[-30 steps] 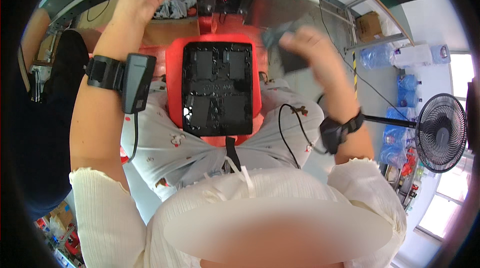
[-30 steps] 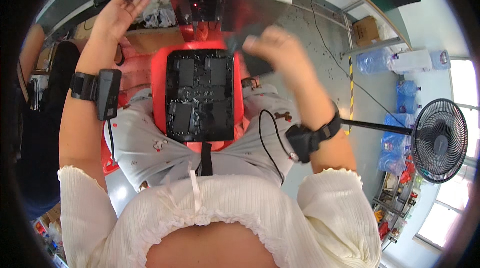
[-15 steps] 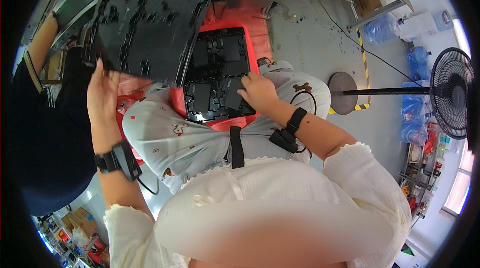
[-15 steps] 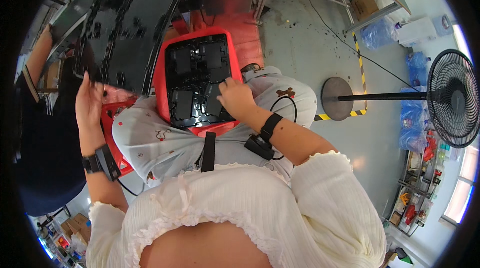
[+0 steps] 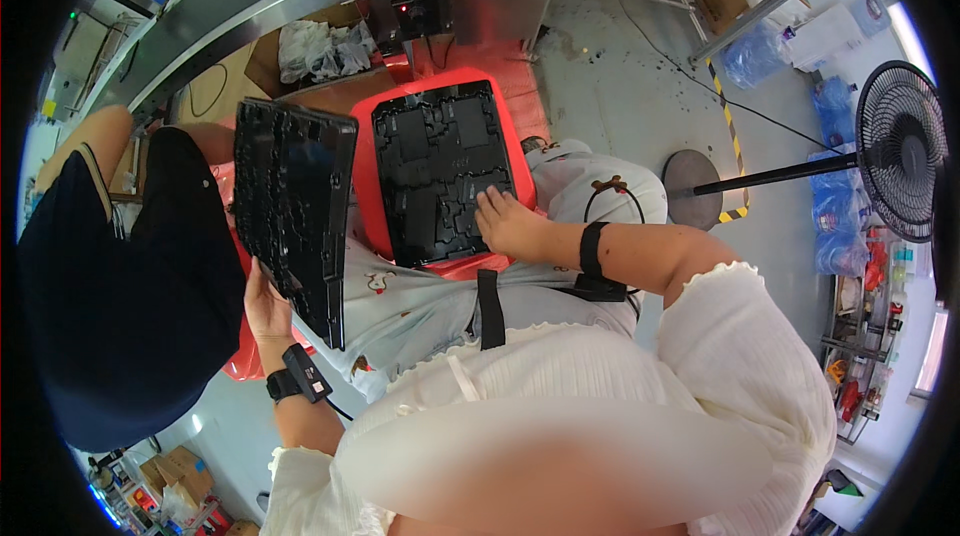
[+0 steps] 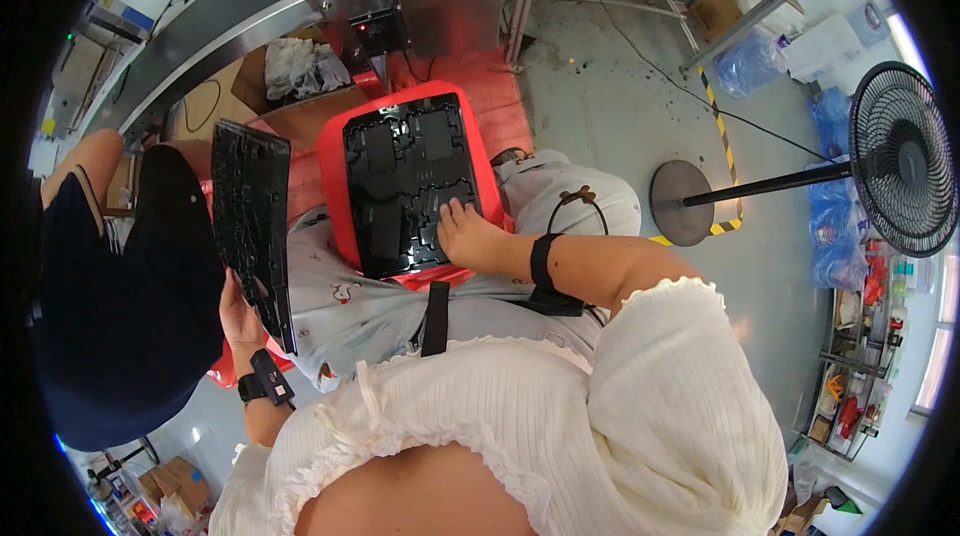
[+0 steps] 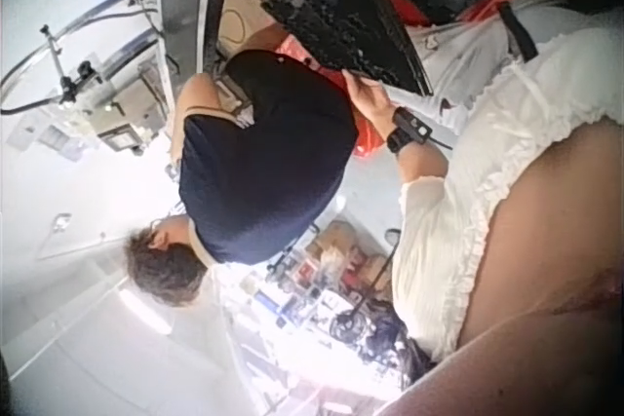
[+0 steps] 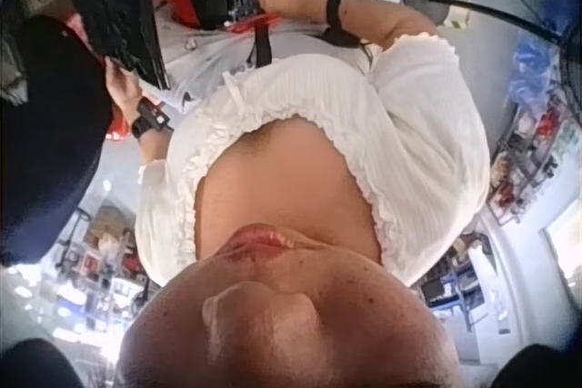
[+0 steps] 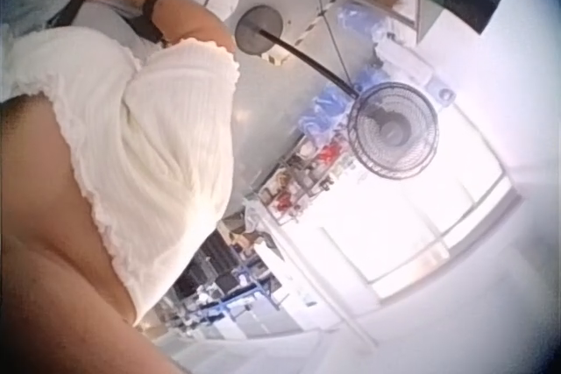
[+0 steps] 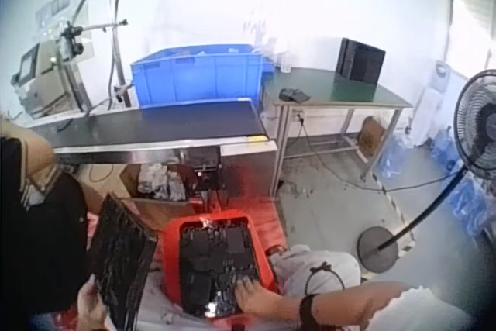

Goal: Manually assemble and check plastic electronic housing components on an assembly line.

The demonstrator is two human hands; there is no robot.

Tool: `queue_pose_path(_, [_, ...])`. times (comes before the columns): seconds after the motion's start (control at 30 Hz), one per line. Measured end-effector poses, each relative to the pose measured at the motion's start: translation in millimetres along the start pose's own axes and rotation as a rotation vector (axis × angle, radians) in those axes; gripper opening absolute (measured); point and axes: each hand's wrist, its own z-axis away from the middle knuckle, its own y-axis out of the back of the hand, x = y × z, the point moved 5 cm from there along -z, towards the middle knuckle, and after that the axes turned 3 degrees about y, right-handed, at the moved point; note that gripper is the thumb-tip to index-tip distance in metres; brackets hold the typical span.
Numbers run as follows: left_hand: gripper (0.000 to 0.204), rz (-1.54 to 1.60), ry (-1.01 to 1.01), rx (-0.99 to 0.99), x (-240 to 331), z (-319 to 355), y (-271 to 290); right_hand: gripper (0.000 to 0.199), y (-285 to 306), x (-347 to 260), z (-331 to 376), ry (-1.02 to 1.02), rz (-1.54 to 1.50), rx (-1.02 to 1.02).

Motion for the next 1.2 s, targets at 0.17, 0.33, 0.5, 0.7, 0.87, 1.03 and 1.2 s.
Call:
queue_pose_path(0.17, [0.027,0.108,0.096,0.019,-13,0,32,0.041,2,-1,12,0.324,-0.093,0.167])
queue_pose_path(0.33, [0.030,0.030,0.213,-0.030,-18,1,26,0.038,15,7,7,0.340,-0.211,0.173])
queue_pose_path(0.5, [0.033,0.012,0.168,-0.078,-17,-1,23,0.042,37,-30,-36,0.314,-0.282,0.250])
queue_pose_path(0.7, [0.031,-0.041,0.145,0.055,-18,-1,35,0.059,19,-53,-74,0.144,-0.040,0.148])
queue_pose_path(0.87, [0.036,0.005,0.226,-0.150,-15,1,34,0.043,16,-49,-71,0.230,0.079,0.205])
queue_pose_path(1.03, [0.034,-0.121,0.219,-0.239,-7,-4,42,0.041,3,-54,-63,0.247,0.076,0.087])
queue_pose_path(1.2, [0.031,-0.061,0.241,0.033,-14,-3,30,0.036,2,-32,-54,0.295,-0.138,0.130])
